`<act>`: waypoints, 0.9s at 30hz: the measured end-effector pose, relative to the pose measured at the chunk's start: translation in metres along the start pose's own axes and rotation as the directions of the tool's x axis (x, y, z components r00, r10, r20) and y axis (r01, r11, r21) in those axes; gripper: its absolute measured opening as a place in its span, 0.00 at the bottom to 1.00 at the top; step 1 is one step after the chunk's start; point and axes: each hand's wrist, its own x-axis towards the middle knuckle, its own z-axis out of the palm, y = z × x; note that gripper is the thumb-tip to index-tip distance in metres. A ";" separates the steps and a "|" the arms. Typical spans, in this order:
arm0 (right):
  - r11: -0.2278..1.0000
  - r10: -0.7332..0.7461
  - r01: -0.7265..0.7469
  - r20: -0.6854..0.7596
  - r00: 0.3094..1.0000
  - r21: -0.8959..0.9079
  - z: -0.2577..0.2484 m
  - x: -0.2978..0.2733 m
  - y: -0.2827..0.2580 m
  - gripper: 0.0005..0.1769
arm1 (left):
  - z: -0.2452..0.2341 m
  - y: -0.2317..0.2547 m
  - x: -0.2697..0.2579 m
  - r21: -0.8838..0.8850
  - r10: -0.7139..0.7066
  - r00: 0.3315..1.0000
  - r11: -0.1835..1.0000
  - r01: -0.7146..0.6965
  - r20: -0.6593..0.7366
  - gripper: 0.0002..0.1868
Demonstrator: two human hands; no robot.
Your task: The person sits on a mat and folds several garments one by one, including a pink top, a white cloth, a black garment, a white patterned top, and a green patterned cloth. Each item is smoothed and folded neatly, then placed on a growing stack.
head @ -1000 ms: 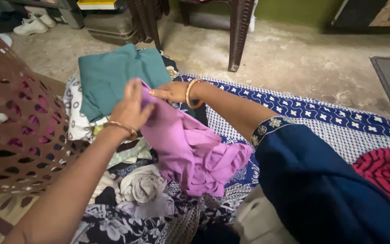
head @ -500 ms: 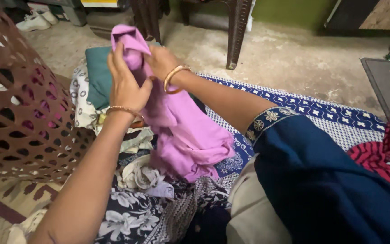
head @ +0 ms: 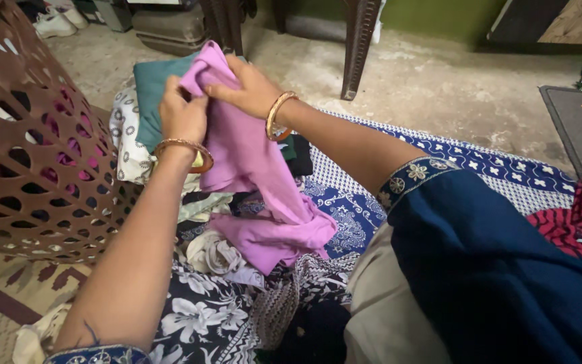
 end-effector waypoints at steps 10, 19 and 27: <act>0.902 0.401 -0.397 -0.015 0.916 -0.168 0.019 -0.005 0.050 0.10 | -0.010 -0.039 0.027 -0.097 -0.143 0.963 0.988 0.124 -0.228 0.23; 0.857 0.513 -0.501 -0.109 0.851 0.122 0.012 -0.002 0.047 0.15 | -0.034 0.028 -0.007 0.488 -0.145 0.936 0.872 -0.032 0.320 0.73; 0.829 0.467 -0.481 0.122 0.876 0.284 0.024 -0.004 0.018 0.10 | -0.009 0.003 -0.009 0.071 0.122 0.894 0.983 -0.169 0.431 0.36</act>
